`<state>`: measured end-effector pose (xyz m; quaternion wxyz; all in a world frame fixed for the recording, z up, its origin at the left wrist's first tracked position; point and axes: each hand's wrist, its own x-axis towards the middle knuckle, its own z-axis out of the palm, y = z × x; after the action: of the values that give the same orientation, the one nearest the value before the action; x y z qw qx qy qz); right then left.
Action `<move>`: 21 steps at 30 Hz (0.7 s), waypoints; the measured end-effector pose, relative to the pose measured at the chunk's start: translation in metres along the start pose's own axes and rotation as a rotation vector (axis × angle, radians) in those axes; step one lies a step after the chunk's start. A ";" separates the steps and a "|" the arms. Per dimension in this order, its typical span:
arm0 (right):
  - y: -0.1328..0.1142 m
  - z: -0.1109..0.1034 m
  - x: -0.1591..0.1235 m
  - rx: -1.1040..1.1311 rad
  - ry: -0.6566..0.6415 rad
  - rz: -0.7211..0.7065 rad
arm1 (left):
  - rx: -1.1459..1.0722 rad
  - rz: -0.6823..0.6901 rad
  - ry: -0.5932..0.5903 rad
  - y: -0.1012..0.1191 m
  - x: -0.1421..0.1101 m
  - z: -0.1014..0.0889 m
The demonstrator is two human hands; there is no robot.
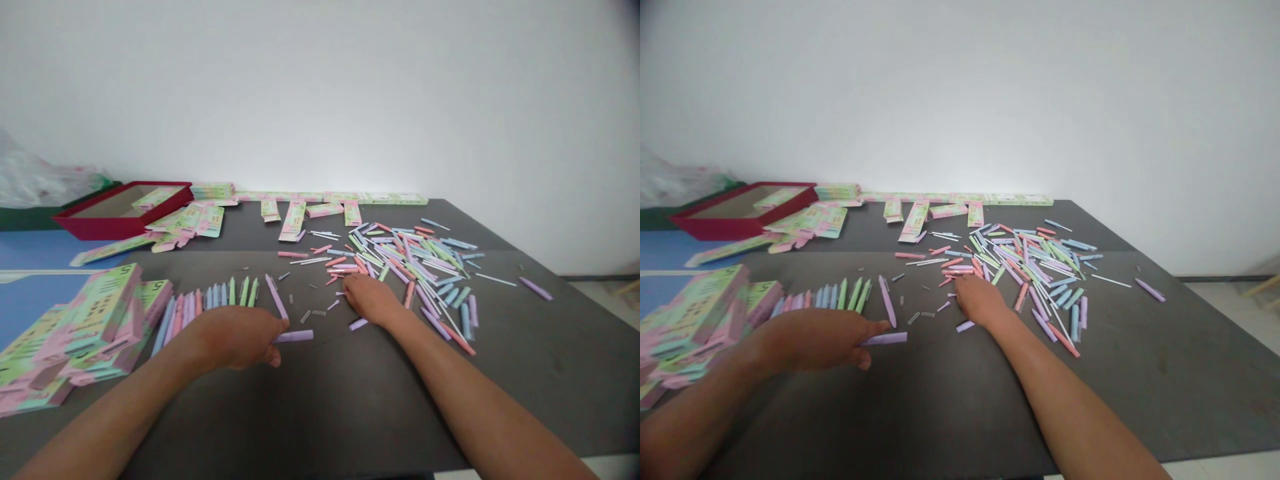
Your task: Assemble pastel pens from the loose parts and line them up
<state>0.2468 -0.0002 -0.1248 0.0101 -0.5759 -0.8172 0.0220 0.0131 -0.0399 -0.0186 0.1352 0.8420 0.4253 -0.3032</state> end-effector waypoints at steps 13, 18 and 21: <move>0.011 -0.004 -0.010 0.090 -0.052 -0.007 | -0.013 0.019 -0.010 -0.002 0.001 0.002; 0.006 0.000 -0.006 0.077 -0.061 0.014 | -0.024 0.015 0.008 -0.009 -0.002 -0.001; 0.008 0.000 -0.006 0.189 -0.002 0.028 | -0.009 -0.002 0.013 -0.014 -0.005 -0.003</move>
<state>0.2566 -0.0026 -0.1248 0.0632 -0.5839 -0.8032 0.1000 0.0013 -0.0333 -0.0129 0.1359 0.8428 0.4286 -0.2958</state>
